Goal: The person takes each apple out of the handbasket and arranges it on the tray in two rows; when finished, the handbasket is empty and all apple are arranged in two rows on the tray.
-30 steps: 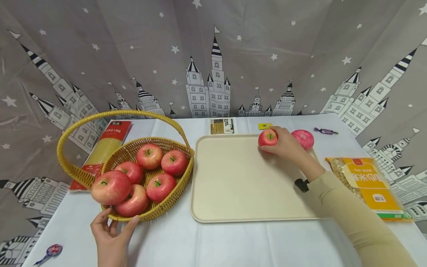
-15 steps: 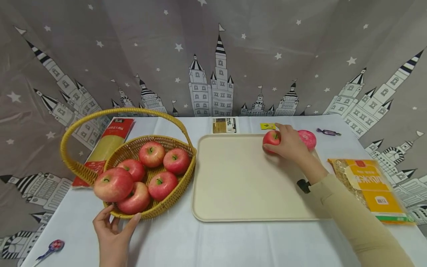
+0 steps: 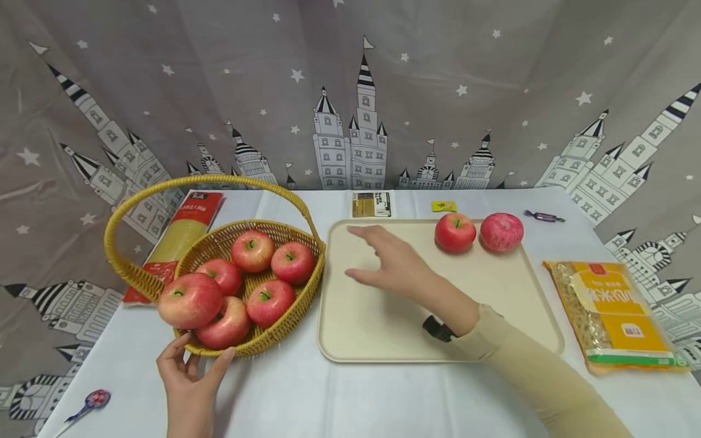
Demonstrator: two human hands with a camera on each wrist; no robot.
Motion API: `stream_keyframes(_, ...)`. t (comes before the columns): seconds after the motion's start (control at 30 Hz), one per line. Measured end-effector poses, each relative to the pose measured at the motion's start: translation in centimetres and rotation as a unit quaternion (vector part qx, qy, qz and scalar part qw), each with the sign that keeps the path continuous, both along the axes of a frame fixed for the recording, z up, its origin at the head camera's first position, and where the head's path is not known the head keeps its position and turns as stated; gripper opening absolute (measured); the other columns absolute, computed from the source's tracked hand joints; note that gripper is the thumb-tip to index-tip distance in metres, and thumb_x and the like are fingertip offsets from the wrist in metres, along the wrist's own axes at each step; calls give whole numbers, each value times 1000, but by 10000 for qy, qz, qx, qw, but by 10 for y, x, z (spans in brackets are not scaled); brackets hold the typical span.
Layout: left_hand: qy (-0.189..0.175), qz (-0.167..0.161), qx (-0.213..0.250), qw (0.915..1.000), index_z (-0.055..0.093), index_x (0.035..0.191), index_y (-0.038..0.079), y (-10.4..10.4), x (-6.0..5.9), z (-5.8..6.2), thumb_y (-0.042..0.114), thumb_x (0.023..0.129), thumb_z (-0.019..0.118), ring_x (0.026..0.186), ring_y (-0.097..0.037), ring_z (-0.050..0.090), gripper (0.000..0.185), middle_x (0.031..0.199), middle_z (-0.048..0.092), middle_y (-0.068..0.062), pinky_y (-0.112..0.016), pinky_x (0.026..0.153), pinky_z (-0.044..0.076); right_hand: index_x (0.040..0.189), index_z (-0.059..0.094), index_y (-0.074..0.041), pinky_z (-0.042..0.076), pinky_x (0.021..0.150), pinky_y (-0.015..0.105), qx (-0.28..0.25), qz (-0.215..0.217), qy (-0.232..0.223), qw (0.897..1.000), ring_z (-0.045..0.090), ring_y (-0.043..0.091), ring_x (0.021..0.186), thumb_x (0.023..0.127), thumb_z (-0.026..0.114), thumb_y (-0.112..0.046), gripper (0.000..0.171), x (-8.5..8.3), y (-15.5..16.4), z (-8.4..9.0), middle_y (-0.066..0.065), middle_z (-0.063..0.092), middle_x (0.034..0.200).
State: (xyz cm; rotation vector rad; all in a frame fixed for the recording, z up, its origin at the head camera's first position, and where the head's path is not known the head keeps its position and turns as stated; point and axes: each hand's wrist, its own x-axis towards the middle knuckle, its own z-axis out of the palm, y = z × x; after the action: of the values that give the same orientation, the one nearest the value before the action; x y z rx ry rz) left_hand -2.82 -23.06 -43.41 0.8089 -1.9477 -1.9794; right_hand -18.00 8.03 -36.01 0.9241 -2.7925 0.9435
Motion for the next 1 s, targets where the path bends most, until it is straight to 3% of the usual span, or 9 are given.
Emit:
stream_keyframes(0.13,160,73,31,9998,18,137,29,1,1,1,2,87,70,140,-16,14,78,154,6,1,-16,102,36,144,44,-14,34,109,32,65,1032,404,9938,42,18,129,86,71,-40,69,14,-55,1,4,47,140)
stream_keyframes(0.27,143,75,2,9999,18,138,29,1,1,1,3,87,70,140,-17,14,78,154,6,1,-15,101,37,147,39,-17,34,107,25,252,1612,443,9856,38,12,132,86,68,-47,73,21,-113,1,2,42,144)
stream_keyframes(0.4,12,18,-20,10000,17,137,31,-1,1,0,7,88,70,142,-17,11,76,156,1,2,-15,102,36,149,33,-20,37,102,20,382,1639,-17,9857,37,6,130,83,68,-56,84,17,-166,-1,-3,40,145)
stream_keyframes(0.6,262,26,50,9996,19,136,29,2,-1,-3,1,88,69,139,-18,15,75,152,7,1,-5,87,41,150,31,-22,38,96,13,572,1377,-740,9861,39,-1,125,77,69,-63,92,13,-215,-5,-10,42,141)
stream_keyframes(0.83,241,78,19,9997,20,135,29,3,-1,-4,3,87,71,138,-18,16,75,145,12,3,-3,83,40,130,51,-21,37,87,7,310,1596,-549,9852,45,-5,108,78,75,-49,64,15,-219,0,-14,53,118)
stream_keyframes(1.0,250,-18,-77,9997,18,137,26,4,1,-3,3,87,70,139,-20,16,76,147,11,1,-4,84,40,135,48,-18,41,86,12,-196,1542,-576,9862,46,-2,106,76,76,-43,70,16,-168,10,-10,52,123)
